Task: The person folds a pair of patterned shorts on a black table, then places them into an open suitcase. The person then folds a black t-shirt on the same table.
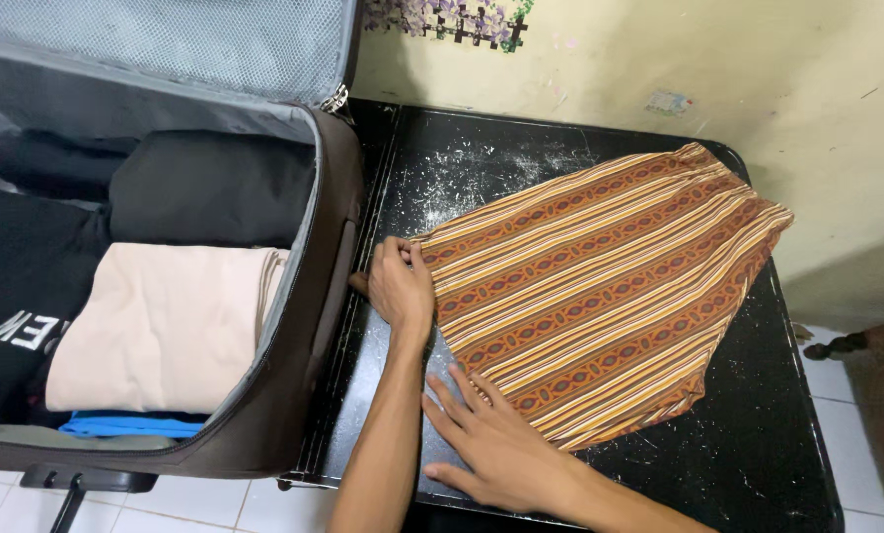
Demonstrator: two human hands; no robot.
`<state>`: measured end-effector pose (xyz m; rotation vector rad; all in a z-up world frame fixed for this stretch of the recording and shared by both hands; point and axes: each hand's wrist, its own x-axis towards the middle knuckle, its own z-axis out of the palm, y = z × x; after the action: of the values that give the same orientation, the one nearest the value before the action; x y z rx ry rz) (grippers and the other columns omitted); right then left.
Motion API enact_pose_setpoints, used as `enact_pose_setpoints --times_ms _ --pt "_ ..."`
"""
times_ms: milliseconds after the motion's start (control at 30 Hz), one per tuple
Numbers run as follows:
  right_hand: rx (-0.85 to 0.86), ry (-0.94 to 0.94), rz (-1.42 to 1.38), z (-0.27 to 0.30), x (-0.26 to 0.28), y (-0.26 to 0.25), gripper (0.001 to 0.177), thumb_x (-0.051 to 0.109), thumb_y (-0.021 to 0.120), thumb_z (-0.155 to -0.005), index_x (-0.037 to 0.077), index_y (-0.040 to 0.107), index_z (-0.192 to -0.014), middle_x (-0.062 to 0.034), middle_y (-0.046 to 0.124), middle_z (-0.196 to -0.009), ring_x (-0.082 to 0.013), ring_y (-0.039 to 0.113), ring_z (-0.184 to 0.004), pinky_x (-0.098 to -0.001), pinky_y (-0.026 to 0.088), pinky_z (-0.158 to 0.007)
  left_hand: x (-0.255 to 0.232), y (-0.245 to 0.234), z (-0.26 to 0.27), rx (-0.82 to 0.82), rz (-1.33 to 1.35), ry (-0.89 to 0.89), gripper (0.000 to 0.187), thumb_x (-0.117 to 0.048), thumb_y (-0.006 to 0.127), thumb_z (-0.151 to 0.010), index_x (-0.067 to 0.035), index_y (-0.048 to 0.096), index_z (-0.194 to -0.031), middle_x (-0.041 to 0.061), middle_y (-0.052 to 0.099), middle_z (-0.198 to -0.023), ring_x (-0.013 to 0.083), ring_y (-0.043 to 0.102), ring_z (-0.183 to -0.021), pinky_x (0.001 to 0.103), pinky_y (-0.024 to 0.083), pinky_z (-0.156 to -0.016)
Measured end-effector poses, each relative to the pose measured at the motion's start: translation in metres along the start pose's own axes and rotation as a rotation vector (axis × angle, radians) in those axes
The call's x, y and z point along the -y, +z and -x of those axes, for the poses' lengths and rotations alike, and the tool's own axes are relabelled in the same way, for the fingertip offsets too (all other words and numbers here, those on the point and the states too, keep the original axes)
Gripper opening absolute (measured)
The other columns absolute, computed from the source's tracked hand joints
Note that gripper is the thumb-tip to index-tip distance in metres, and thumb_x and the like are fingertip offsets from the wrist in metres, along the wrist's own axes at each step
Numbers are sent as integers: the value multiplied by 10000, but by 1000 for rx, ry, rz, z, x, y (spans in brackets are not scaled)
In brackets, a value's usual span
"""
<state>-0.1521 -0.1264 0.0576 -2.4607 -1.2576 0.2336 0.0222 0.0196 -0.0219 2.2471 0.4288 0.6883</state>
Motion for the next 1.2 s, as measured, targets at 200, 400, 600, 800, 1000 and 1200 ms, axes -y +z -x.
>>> enact_pose_setpoints --times_ms 200,400,600,800,1000,1200 --pt "-144 224 -167 8 -12 -23 616 358 544 -1029 -10 425 -1508 -254 388 -1610 -407 299 -1526 -513 182 -1223 -7 -6 -1 -2 20 -30 164 -239 710 -926 -95 646 -883 60 669 -874 305 663 -808 469 449 -800" --pt "-245 550 158 40 -26 9 743 456 502 -1010 -22 287 -1537 -291 215 -1593 -512 98 -1521 -595 109 -1186 -5 -6 -1 32 29 -48 175 -242 708 -943 -86 646 -895 68 665 -896 302 660 -815 449 460 -738" --pt "-290 346 190 67 13 71 730 501 456 -1020 6 312 -1537 -234 227 -1622 -419 86 -1502 -596 82 -1197 -6 -6 -1 15 3 9 158 -228 704 -942 -82 649 -919 66 667 -888 304 661 -811 451 465 -739" --pt "-121 511 -547 92 22 66 606 377 614 -1000 70 491 -1508 -138 443 -1613 -312 261 -1551 -568 145 -1211 -17 -14 1 83 47 -93 167 -237 699 -957 -82 640 -976 59 664 -918 292 663 -866 456 470 -781" --pt "-680 733 -466 140 -4 15 432 177 725 -875 60 707 -1291 -130 740 -1289 -231 664 -1244 -404 477 -1067 -25 -26 8 -73 -61 256 389 -222 740 -910 10 614 -1196 200 595 -1106 348 581 -1062 589 342 -961" --pt "-1037 1072 -441 183 -75 -5 361 75 674 -944 12 672 -1299 -123 735 -1166 -161 671 -1029 -304 528 -914 -65 -54 65 372 70 505 353 -304 721 -926 -25 676 -1137 157 636 -1120 318 570 -1094 484 396 -959"
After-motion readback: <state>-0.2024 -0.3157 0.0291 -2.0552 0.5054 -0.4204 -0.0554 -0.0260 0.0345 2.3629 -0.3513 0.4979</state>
